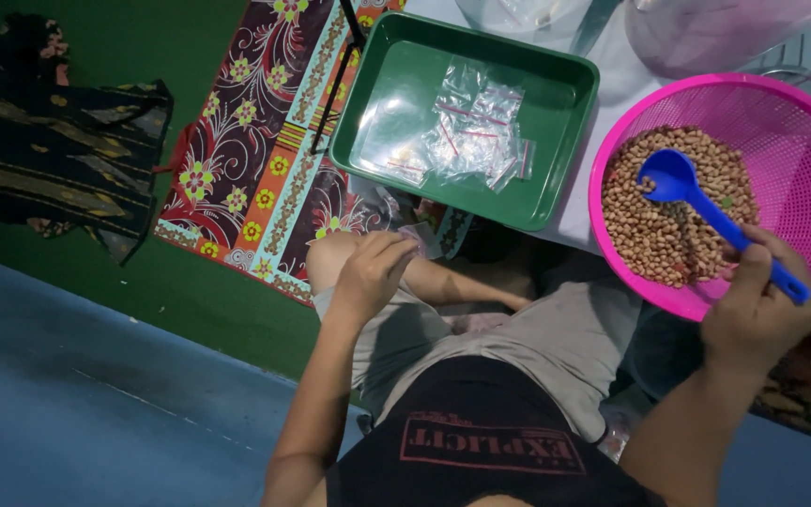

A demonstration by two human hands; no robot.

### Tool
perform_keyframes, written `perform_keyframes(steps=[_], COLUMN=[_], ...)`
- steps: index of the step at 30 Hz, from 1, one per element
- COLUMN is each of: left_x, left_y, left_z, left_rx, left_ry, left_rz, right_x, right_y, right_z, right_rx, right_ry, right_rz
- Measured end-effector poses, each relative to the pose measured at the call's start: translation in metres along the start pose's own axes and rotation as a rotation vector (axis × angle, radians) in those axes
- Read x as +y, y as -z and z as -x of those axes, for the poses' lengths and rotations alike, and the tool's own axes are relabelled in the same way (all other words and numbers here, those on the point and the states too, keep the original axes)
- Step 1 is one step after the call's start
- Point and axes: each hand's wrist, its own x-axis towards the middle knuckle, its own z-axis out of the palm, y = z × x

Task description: Scooping peanuts from a basket into small plastic bags using a spoon and sealing them.

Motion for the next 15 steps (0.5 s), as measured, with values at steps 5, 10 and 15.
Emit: perform_keyframes(steps=[5,10,15], left_x=[0.003,0.003,0.004], left_y=[0.002,0.003,0.003], left_z=[-0.002,-0.003,-0.004], left_rx=[0.001,-0.007,-0.005], left_ry=[-0.002,-0.010,-0.017], left_rz=[0.008,0.019,0.009], right_x=[0.004,0.011,0.015], right_y=[0.002,0.002,0.005], right_z=[0.001,0.002,0.004], right_rx=[0.026,0.069,0.081], right_ry=[-0.001,0.012,-0.025], right_rz=[-0.095,-0.163,-0.189])
